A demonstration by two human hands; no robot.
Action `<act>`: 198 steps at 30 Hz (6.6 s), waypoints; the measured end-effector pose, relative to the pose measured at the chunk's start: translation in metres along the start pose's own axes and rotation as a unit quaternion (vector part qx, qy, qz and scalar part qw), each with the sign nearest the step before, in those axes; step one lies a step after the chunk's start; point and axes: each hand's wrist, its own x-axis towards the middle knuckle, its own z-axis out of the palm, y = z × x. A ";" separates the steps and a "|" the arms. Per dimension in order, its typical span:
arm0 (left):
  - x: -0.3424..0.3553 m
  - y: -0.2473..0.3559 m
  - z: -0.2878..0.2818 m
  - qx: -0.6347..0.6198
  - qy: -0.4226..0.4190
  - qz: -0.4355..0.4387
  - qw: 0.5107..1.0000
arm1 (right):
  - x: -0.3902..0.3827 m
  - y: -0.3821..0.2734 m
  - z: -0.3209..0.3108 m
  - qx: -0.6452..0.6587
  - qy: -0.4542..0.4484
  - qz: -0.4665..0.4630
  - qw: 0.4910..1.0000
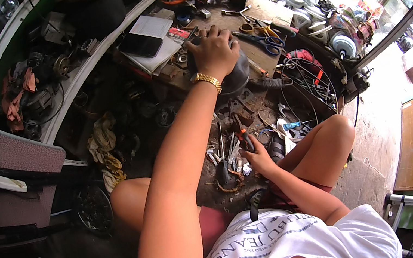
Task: The person uses a saw to cut into a metal compressor, then uses pliers to pull and cut wires on the unit while sitting at a workbench.
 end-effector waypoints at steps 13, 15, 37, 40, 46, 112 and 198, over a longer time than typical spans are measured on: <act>0.000 0.004 -0.004 0.008 -0.024 -0.010 1.000 | 0.027 -0.025 -0.013 -0.201 0.026 -0.174 0.964; 0.000 0.003 -0.005 -0.003 -0.029 -0.011 1.000 | 0.021 -0.037 -0.011 -0.203 0.024 -0.142 0.969; -0.002 0.000 -0.003 0.010 0.006 -0.005 1.000 | 0.018 -0.049 -0.010 -0.119 -0.020 -0.010 0.993; -0.001 0.002 -0.002 -0.007 0.005 -0.008 1.000 | 0.013 -0.043 -0.012 0.320 -0.151 0.152 0.923; -0.003 -0.004 -0.001 -0.022 0.014 -0.007 1.000 | 0.006 -0.053 0.001 0.402 -0.155 0.176 0.885; -0.228 -0.159 0.170 -0.005 -0.143 -0.263 0.954 | 0.032 0.070 0.025 0.110 -0.066 0.331 0.935; -0.165 0.044 0.072 -0.792 -0.183 -0.479 0.331 | 0.067 -0.088 -0.178 -0.169 0.101 -0.228 0.954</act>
